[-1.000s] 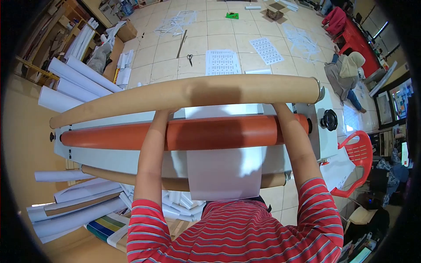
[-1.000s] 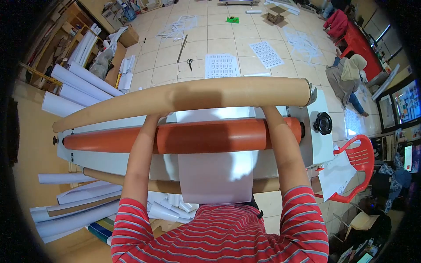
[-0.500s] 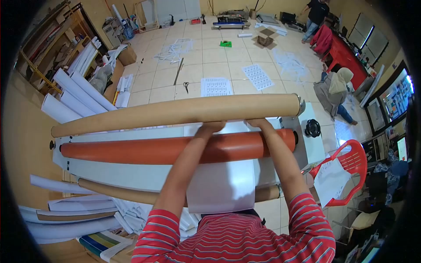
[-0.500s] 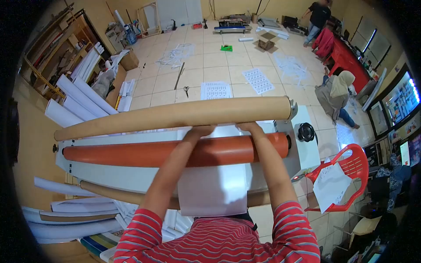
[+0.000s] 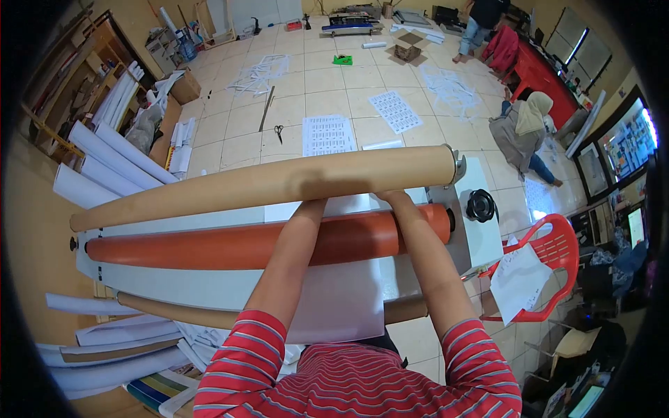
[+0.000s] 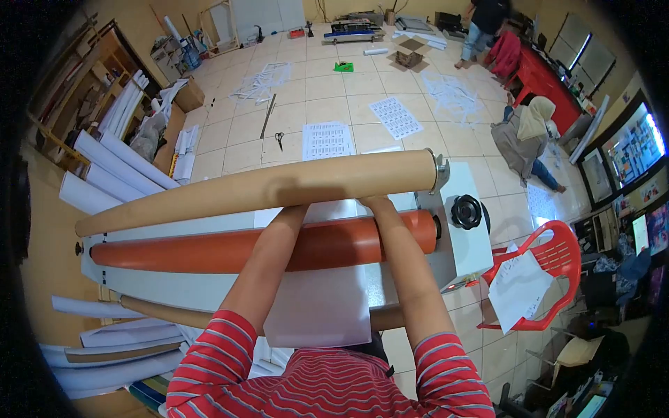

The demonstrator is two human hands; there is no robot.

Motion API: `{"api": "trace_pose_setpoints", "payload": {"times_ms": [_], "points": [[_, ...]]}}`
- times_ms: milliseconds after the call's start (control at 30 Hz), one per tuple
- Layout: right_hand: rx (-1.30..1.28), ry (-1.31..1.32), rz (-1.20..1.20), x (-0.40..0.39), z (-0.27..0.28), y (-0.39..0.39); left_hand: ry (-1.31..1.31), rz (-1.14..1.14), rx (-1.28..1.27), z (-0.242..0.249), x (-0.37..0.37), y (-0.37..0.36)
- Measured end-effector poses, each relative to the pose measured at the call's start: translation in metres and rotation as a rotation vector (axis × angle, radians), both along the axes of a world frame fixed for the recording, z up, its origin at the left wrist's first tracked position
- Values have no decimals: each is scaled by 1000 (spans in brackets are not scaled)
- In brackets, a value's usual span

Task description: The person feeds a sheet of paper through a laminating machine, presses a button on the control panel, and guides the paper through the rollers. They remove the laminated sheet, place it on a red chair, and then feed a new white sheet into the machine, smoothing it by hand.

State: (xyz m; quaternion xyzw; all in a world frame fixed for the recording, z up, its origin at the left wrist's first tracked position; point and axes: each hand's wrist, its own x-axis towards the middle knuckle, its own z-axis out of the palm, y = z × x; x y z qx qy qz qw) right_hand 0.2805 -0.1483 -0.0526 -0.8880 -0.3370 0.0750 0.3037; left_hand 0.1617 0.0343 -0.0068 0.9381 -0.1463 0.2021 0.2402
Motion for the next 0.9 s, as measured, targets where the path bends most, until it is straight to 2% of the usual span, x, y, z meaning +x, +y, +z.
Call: {"api": "trace_pose_setpoints", "payload": {"times_ms": [200,300,333,433,567,633,767,867,900], "points": [[-16,74,-42,9,-25,3,79,-23,23,-3,0,-2],[33,82,-14,17,-40,6,115,-15,35,-5,-31,4],[51,85,-6,17,-45,7,126,-13,40,-4,-5,-1],[111,191,-60,9,-39,8,152,-7,57,-5,-6,-5],[67,123,-5,3,-29,10,183,-1,78,-4,-6,-3],[94,169,-36,1,-25,10,197,0,89,-11,-38,4],[178,181,-25,5,-37,7,228,3,113,-10,-40,6],[60,114,-20,-4,-17,5,264,14,133,-10,-45,7],[13,88,-12,-4,-13,4,279,22,140,-3,-13,0]]}}
